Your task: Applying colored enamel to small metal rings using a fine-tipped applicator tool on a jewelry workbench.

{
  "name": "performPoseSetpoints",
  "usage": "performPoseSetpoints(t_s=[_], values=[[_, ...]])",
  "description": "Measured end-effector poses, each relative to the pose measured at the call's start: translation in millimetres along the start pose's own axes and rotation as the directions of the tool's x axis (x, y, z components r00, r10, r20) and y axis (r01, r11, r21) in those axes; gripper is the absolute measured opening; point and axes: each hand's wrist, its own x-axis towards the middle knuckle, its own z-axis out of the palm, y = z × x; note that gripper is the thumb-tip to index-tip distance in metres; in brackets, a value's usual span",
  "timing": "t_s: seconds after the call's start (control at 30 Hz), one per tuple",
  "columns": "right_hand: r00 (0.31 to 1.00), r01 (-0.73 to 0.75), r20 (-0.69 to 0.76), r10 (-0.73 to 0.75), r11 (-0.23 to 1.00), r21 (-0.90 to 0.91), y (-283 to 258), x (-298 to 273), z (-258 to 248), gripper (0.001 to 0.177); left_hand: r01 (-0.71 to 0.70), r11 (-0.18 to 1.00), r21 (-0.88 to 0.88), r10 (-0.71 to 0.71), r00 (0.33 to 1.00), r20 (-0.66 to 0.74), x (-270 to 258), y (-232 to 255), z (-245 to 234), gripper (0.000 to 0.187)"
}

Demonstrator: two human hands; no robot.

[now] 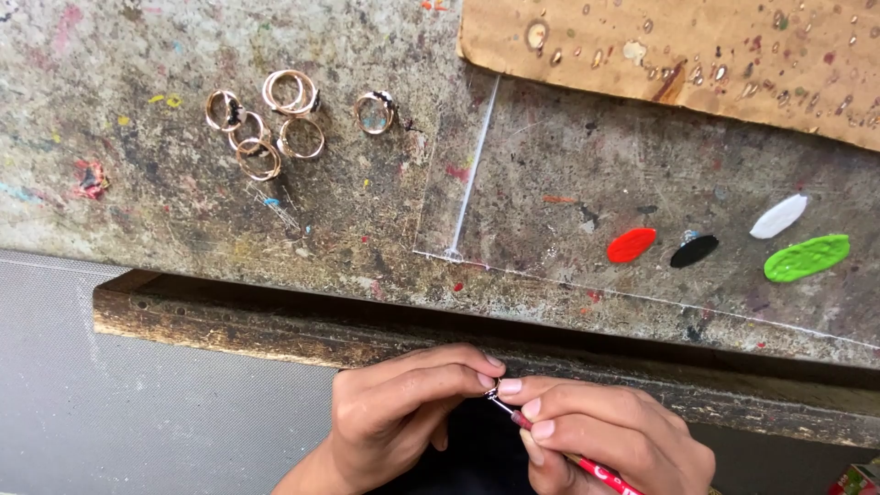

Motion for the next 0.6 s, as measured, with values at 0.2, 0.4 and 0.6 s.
performPoseSetpoints(t_s=[0.2,0.4,0.6], values=[[0.999,-0.026,0.022,0.025,1.000,0.015,-0.2,-0.4,-0.9,0.006,-0.007,1.000,-0.006,0.007,1.000,0.000,0.1,-1.4,-0.4,0.013],[0.998,-0.007,0.064,0.005,0.999,0.033,4.4,-2.3,-4.3,0.007,0.000,1.000,-0.016,0.000,1.000,0.005,0.5,-1.7,-1.0,0.014],[0.997,-0.028,0.072,0.026,0.999,0.035,3.0,-2.6,-4.7,0.007,-0.002,1.000,-0.008,0.002,1.000,0.002,0.9,-2.0,-0.8,0.015]])
